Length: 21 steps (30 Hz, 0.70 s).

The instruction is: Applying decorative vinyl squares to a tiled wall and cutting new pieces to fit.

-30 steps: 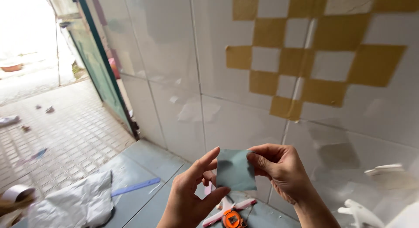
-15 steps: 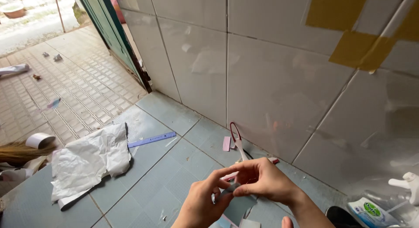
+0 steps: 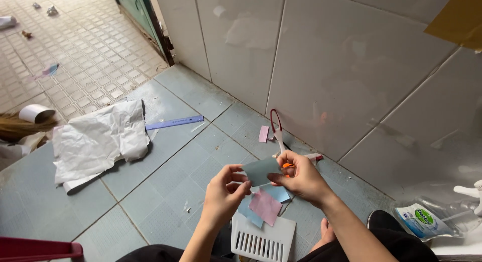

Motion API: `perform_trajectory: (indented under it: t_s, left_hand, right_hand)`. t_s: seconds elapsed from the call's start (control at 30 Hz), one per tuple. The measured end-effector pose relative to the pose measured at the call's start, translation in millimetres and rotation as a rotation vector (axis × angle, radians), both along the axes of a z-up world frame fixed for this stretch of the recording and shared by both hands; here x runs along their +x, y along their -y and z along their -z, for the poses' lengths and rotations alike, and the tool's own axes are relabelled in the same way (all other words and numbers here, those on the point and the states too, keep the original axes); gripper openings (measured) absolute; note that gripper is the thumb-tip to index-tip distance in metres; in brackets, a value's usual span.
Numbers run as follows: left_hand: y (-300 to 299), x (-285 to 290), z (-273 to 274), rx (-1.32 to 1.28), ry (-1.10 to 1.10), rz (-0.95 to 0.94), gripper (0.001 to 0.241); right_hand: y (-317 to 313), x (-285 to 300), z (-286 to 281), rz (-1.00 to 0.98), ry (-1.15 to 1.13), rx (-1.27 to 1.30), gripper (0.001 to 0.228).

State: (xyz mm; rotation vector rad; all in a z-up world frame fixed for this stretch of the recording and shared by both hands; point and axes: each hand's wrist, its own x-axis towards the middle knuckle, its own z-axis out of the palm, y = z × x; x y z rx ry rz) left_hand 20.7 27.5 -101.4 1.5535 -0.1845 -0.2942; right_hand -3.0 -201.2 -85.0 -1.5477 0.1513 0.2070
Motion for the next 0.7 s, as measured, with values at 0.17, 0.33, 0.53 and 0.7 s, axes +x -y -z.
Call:
perform_trajectory:
  t_s: [0.17,0.33,0.53,0.7]
  left_hand:
    - [-4.8,-3.4,5.1,-0.048,-0.060,0.057,0.039]
    - [-7.0,-18.5,-6.3,-0.070,0.001,0.058,0.039]
    - [-14.8,-71.5,178.2,0.420,0.701,0.563,0.032]
    - [-71.3,-163.9,258.9,0.752,0.394,0.820,0.034]
  right_hand:
    - [-12.6,-6.8,-5.9,-0.113,0.351,0.032,0.037]
    - [-15.2,-13.7,-18.7,-0.167,0.355,0.070,0.047]
    - [26.9,-4.8,2.0,-0.190,0.221,0.002,0.047]
    - [22.8,-0.6,-7.0,-0.062,0.185,-0.321,0.033]
